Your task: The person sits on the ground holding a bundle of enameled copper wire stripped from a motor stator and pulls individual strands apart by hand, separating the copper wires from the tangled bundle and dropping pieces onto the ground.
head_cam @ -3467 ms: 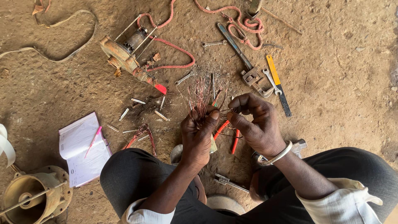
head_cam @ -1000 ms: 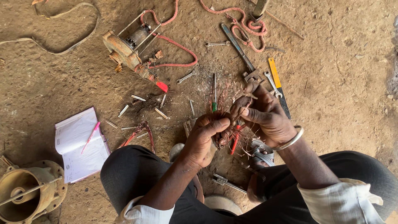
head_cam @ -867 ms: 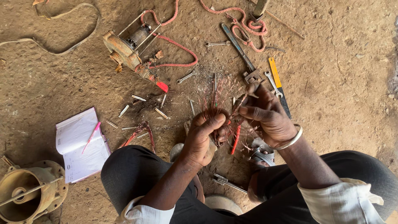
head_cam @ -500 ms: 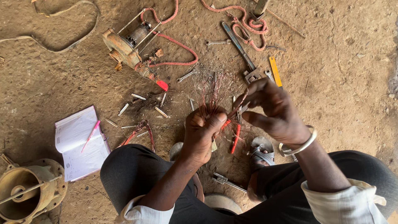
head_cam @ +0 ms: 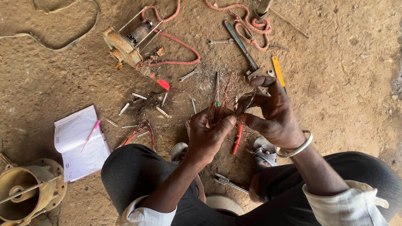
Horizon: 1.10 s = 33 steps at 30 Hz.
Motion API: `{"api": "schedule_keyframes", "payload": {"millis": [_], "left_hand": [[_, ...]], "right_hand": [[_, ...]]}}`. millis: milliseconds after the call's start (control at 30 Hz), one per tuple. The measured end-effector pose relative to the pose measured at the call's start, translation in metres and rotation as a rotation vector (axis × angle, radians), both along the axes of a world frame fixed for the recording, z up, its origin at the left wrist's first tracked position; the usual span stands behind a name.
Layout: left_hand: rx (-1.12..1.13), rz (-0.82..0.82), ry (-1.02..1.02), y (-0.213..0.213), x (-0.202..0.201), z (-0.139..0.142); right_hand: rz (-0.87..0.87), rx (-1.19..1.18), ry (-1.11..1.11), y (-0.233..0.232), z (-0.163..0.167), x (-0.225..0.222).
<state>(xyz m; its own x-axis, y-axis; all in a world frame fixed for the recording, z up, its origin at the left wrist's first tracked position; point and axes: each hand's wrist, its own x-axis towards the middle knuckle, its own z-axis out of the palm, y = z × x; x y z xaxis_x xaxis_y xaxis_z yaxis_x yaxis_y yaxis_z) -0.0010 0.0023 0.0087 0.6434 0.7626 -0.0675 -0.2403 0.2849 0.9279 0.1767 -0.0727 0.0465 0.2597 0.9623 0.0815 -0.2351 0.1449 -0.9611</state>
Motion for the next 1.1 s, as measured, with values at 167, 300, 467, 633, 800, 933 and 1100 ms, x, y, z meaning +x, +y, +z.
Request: {"api": "schedule_keyframes", "payload": {"millis": [167, 300, 467, 633, 800, 933, 1100], "left_hand": [[0.026, -0.003, 0.003, 0.001, -0.003, -0.003], [-0.086, -0.034, -0.064, 0.000, -0.001, -0.006], [-0.146, -0.026, -0.064, 0.002, 0.001, -0.007], [-0.180, -0.045, -0.077, 0.004, 0.000, -0.009], [-0.182, -0.034, -0.047, 0.003, -0.001, -0.012], [-0.173, -0.033, -0.086, 0.001, -0.001, -0.013], [-0.164, -0.063, -0.056, 0.005, -0.002, -0.011]], "right_hand": [[-0.031, -0.069, 0.145, 0.000, -0.004, -0.006], [-0.096, -0.150, 0.257, -0.001, -0.005, -0.009], [-0.095, -0.161, 0.252, 0.001, -0.009, -0.006], [-0.091, -0.143, 0.220, -0.001, -0.012, -0.003], [-0.078, -0.150, 0.239, -0.001, -0.012, -0.003], [-0.072, -0.136, 0.193, 0.001, -0.012, -0.004], [-0.060, -0.099, 0.152, 0.003, -0.012, -0.004]]}}
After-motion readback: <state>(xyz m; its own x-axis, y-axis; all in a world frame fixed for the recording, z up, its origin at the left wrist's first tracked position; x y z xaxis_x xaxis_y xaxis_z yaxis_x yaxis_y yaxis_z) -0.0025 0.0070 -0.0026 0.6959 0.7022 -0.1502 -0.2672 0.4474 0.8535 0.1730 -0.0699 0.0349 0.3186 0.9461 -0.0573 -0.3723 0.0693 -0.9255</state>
